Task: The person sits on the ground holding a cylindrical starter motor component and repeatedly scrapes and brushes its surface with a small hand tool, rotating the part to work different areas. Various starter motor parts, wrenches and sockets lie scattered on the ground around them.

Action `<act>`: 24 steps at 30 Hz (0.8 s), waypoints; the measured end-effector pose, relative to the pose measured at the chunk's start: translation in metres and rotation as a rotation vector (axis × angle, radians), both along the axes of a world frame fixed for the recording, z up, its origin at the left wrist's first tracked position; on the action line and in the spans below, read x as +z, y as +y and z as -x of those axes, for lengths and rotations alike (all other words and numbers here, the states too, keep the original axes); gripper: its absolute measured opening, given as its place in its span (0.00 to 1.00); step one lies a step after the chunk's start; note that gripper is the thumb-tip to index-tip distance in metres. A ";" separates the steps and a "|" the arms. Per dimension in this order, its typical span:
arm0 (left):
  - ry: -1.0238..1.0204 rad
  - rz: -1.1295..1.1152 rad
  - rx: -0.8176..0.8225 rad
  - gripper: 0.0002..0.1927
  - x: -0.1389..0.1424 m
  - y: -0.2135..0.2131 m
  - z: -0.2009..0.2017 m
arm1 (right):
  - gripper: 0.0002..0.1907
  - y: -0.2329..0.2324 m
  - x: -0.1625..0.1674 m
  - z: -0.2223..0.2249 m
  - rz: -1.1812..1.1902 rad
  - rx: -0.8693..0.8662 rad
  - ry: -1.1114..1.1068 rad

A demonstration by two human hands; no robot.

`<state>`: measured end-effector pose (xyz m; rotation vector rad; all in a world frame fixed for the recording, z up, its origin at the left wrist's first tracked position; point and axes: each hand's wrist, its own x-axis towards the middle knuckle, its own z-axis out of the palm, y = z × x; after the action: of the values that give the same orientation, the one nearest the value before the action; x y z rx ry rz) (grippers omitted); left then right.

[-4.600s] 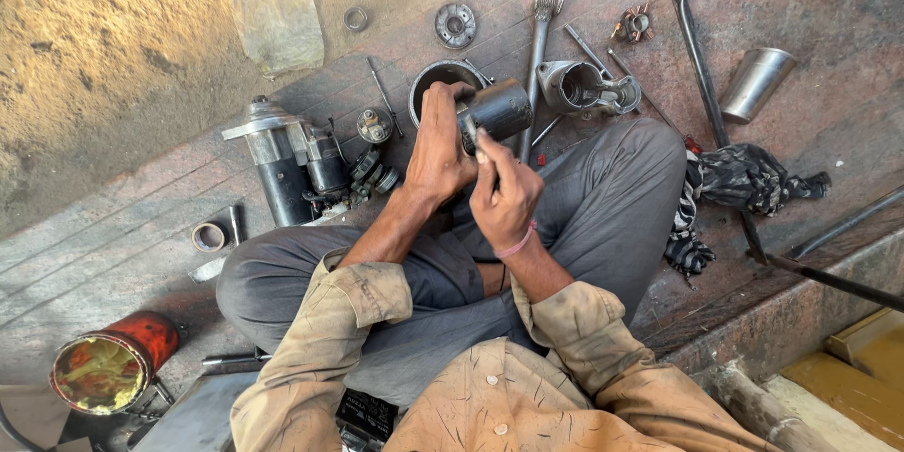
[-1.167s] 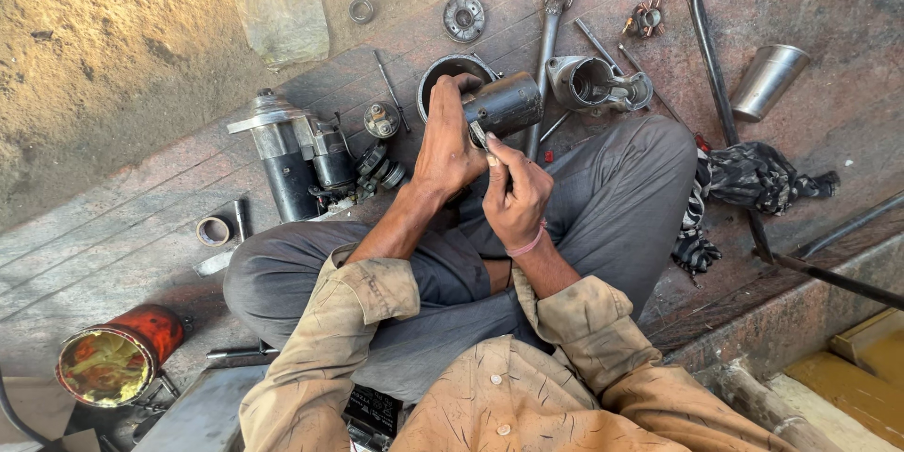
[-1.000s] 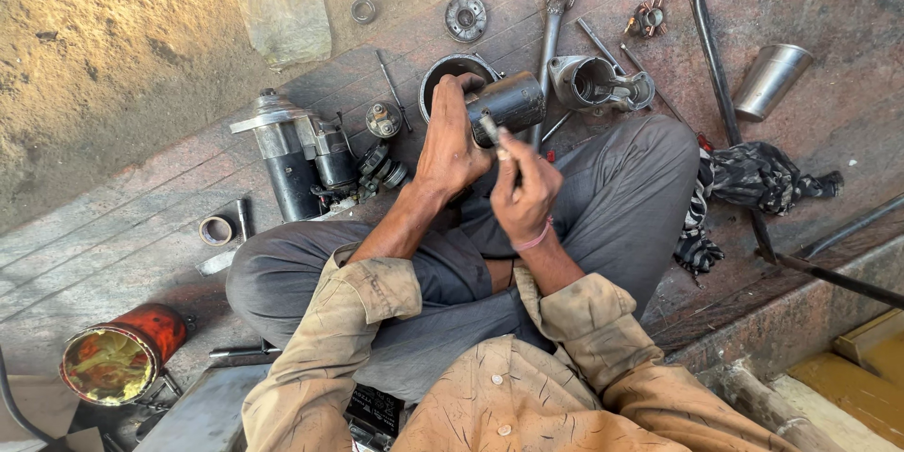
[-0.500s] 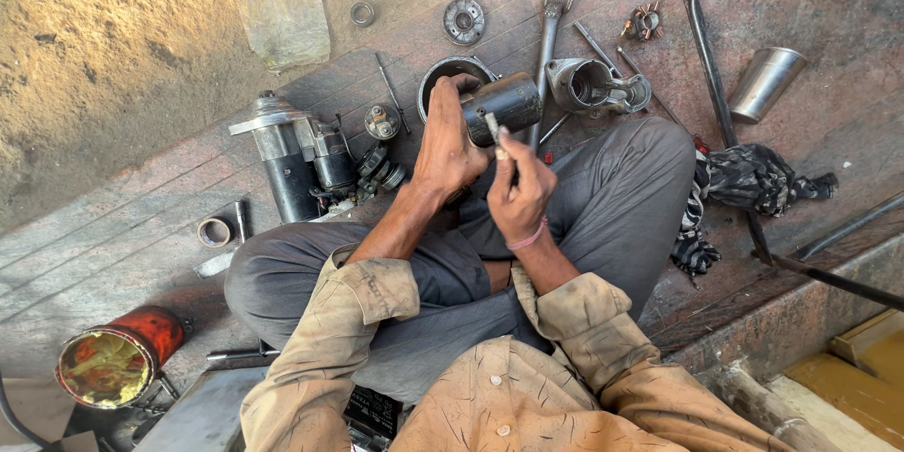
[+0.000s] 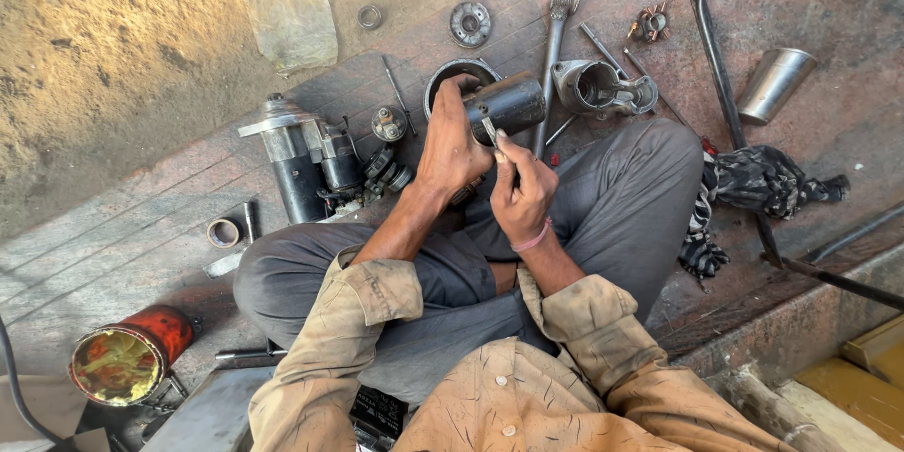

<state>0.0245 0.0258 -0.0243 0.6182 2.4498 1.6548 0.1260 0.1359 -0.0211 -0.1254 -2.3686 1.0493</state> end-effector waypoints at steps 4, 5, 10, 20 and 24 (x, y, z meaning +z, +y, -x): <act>-0.067 -0.002 0.004 0.46 0.004 0.001 0.001 | 0.10 0.012 -0.003 0.005 -0.027 -0.030 0.023; -0.093 -0.005 0.003 0.47 0.005 0.001 0.001 | 0.10 0.015 -0.003 0.006 -0.036 -0.054 0.039; -0.056 0.054 -0.010 0.45 0.006 0.000 -0.001 | 0.09 0.009 -0.006 0.003 0.024 -0.069 0.029; -0.072 0.042 -0.025 0.47 0.008 -0.001 0.001 | 0.08 0.016 -0.012 0.006 0.034 -0.150 0.039; -0.030 0.041 -0.030 0.45 0.010 -0.002 0.003 | 0.07 0.012 -0.017 0.005 0.005 -0.043 0.041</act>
<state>0.0217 0.0237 -0.0146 0.6173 2.4347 1.5863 0.1214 0.1475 -0.0376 -0.1550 -2.3168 1.0283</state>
